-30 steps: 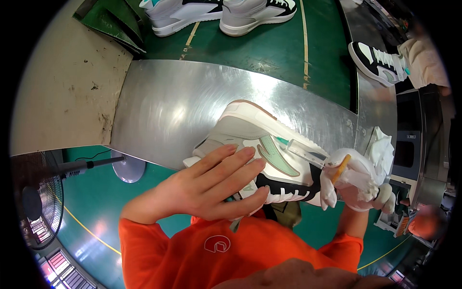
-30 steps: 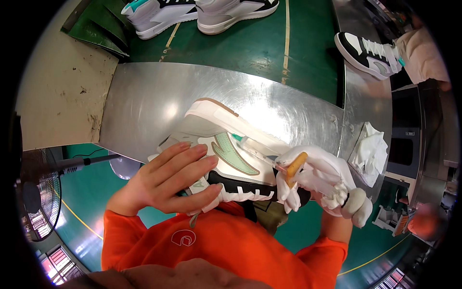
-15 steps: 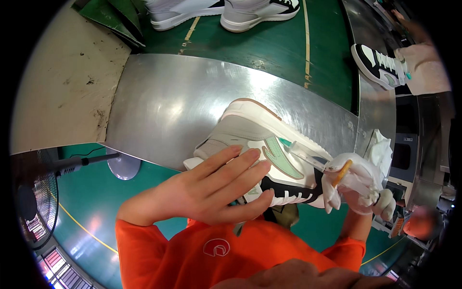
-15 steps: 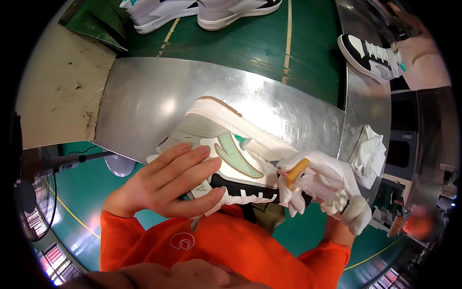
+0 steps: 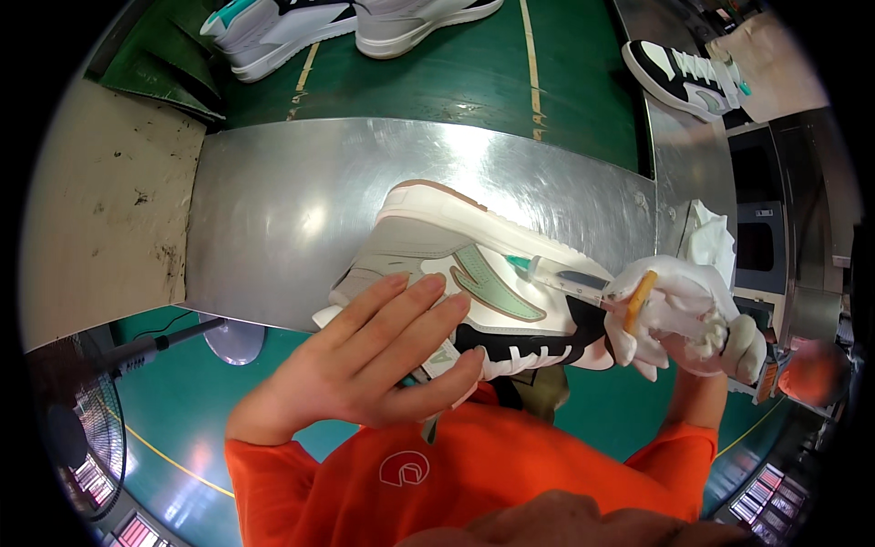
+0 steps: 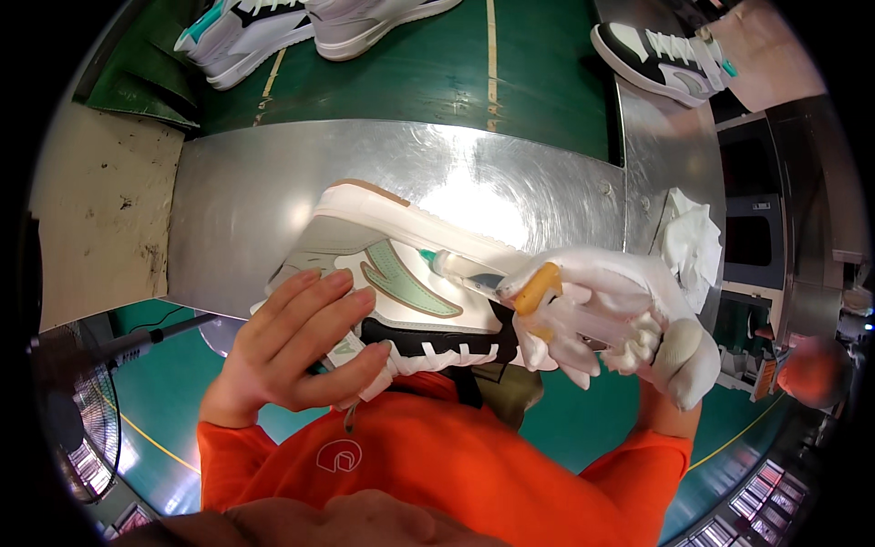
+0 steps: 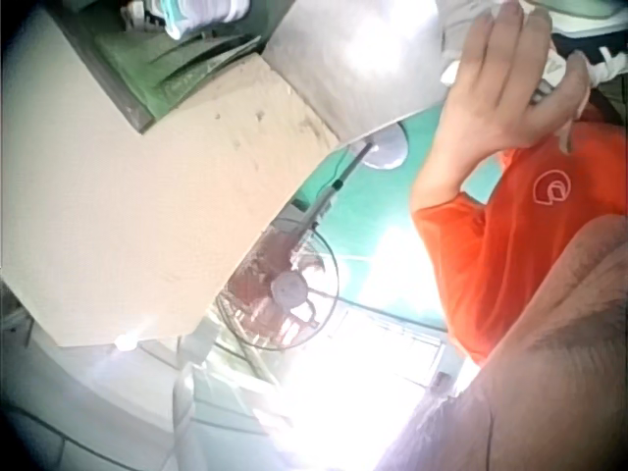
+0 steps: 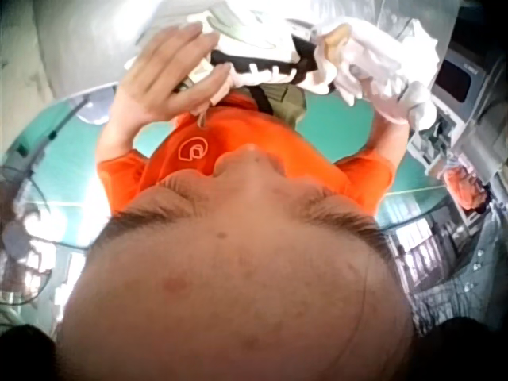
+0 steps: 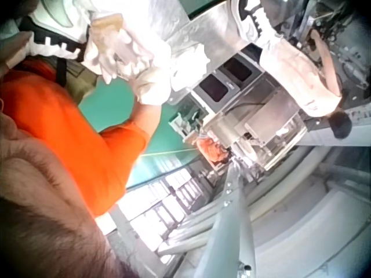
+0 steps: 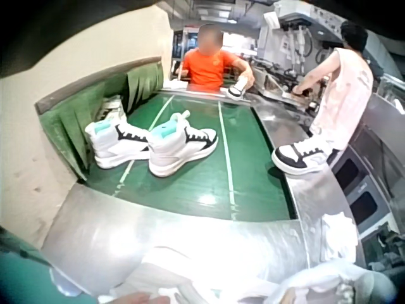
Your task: The person uses a syringe to apply a liquid substance to the seams and surfaces of a white and black high-top sneaker. They then wipe the shoe with a white cloth, repeating the process on different sections of the shoe. The person handles multiple shoes on a metal table in a workshop setting.
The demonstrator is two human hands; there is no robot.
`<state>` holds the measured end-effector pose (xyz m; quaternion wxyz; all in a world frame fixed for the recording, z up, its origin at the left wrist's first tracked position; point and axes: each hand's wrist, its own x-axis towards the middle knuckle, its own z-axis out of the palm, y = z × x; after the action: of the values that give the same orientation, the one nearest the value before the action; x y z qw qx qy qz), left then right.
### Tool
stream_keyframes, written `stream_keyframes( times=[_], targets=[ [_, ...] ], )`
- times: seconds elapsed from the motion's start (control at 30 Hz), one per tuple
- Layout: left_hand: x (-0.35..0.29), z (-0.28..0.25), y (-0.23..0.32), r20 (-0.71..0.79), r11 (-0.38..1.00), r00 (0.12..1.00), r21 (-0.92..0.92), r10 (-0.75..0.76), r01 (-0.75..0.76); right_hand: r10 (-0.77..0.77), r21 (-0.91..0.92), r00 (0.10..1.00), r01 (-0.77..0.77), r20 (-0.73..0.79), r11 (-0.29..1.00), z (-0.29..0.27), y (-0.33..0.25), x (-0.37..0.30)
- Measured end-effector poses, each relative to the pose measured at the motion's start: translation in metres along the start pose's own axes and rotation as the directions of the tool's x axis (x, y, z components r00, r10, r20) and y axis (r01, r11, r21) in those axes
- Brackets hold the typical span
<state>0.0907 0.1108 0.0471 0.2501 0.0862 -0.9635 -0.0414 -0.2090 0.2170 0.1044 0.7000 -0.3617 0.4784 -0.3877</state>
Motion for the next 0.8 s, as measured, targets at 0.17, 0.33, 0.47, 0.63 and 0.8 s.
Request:
stream_keyframes(
  times=[0.17, 0.33, 0.47, 0.63, 0.8],
  targets=[
    [0.003, 0.001, 0.002, -0.015, 1.000, 1.000, -0.027, -0.015, 0.014, -0.051, 0.039, 0.998, 0.050, 0.027, 0.998, -0.004, 0.000, -0.007],
    [0.005, -0.002, 0.002, -0.008, 1.000, 1.000, -0.029, -0.010, 0.009, -0.074, 0.007, 0.995, 0.074, 0.063, 0.997, -0.025, 0.013, -0.027],
    [0.006, -0.002, 0.001, 0.006, 0.999, 1.000, -0.035, -0.002, 0.002, -0.154, 0.062, 0.982, 0.148, 0.112, 0.987, -0.014, 0.003, -0.020],
    [0.004, -0.002, 0.000, 0.002, 1.000, 1.000, -0.030, 0.007, -0.007, -0.159, 0.280, 0.970, 0.103, 0.185, 0.955, -0.025, 0.008, -0.028],
    [0.005, -0.004, 0.002, 0.022, 0.999, 1.000, -0.037, -0.003, 0.004, -0.169, 0.111, 0.979, 0.156, 0.112, 0.981, -0.021, 0.006, -0.033]
  ],
)
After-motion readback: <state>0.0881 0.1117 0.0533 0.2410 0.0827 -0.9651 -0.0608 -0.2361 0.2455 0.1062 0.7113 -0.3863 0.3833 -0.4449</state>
